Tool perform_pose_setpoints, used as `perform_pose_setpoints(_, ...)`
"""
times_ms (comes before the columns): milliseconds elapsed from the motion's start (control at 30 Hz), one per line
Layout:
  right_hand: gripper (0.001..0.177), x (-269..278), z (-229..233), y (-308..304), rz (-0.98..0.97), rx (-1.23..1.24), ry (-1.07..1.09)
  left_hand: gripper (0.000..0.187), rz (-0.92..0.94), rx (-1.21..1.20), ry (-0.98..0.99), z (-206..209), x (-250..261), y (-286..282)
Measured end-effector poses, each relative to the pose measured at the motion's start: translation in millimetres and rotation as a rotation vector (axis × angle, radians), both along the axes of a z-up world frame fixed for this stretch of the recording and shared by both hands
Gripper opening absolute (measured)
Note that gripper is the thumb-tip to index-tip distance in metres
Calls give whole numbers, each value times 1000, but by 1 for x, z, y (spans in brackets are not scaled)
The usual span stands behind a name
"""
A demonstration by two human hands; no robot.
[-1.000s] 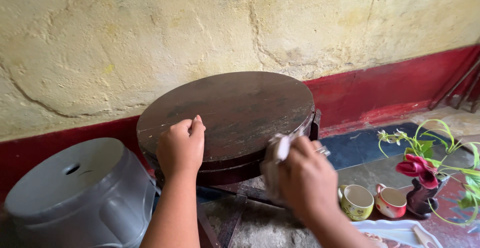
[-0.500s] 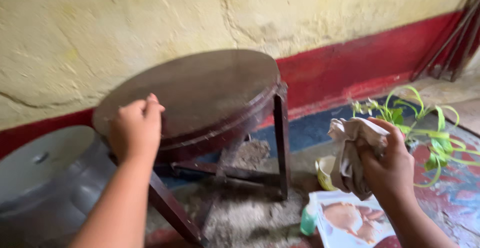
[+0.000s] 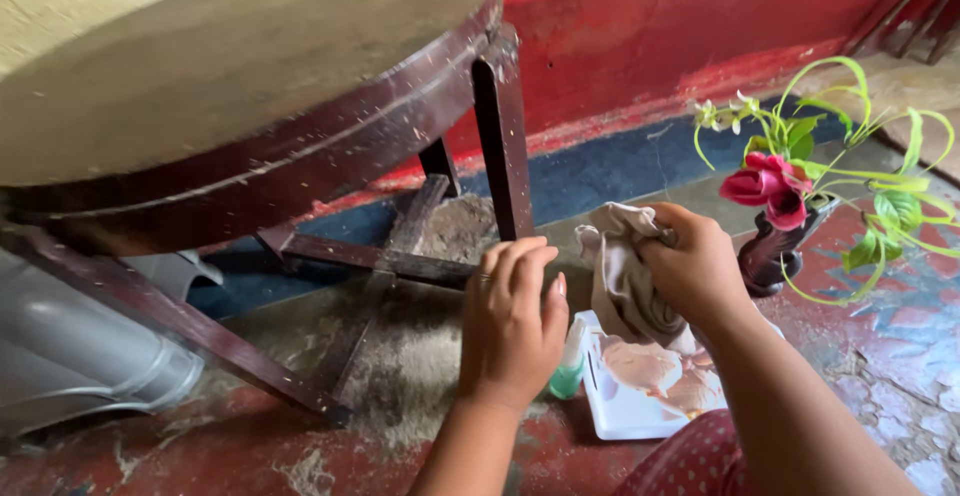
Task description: The person cleans a small round wooden table using a spray bottle and cloth. They wipe the tabletop and legs, then place a pink cloth on top of the table.
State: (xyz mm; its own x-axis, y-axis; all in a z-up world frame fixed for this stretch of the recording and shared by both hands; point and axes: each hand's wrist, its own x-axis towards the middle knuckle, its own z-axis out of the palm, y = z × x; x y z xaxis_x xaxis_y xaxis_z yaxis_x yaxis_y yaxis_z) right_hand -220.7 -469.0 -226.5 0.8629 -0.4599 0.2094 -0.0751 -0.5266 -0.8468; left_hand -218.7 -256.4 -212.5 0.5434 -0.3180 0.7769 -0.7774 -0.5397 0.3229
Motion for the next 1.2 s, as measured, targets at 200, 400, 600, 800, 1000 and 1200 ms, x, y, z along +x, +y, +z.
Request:
perform_pose_setpoints(200, 38, 16, -24, -4, 113, -95, 125, 44, -15, 27, 456, -57, 8, -21)
perform_pose_setpoints(400, 35, 20, -36, -7, 202, -189, 238, 54, -154, 30, 714, -92, 0, -17)
perform_pose_setpoints(600, 37, 17, -28, -6, 168, -203, 207, 41, -155, -134, 945, -116, -12, -13)
perform_pose_setpoints(800, 31, 9, -11, 0, 134, 107, 172, 34, 57, -166, 943, -103, -11, -2)
perform_pose_setpoints(1000, 22, 8, 10, 18, 209, 454, 67, 30, 93, -173, 105, -50, -2, 26)
perform_pose_setpoints(1200, 22, 4, 29, 36, 271, 611, -70, 37, 4, -429, 400, 11, -2, 43)
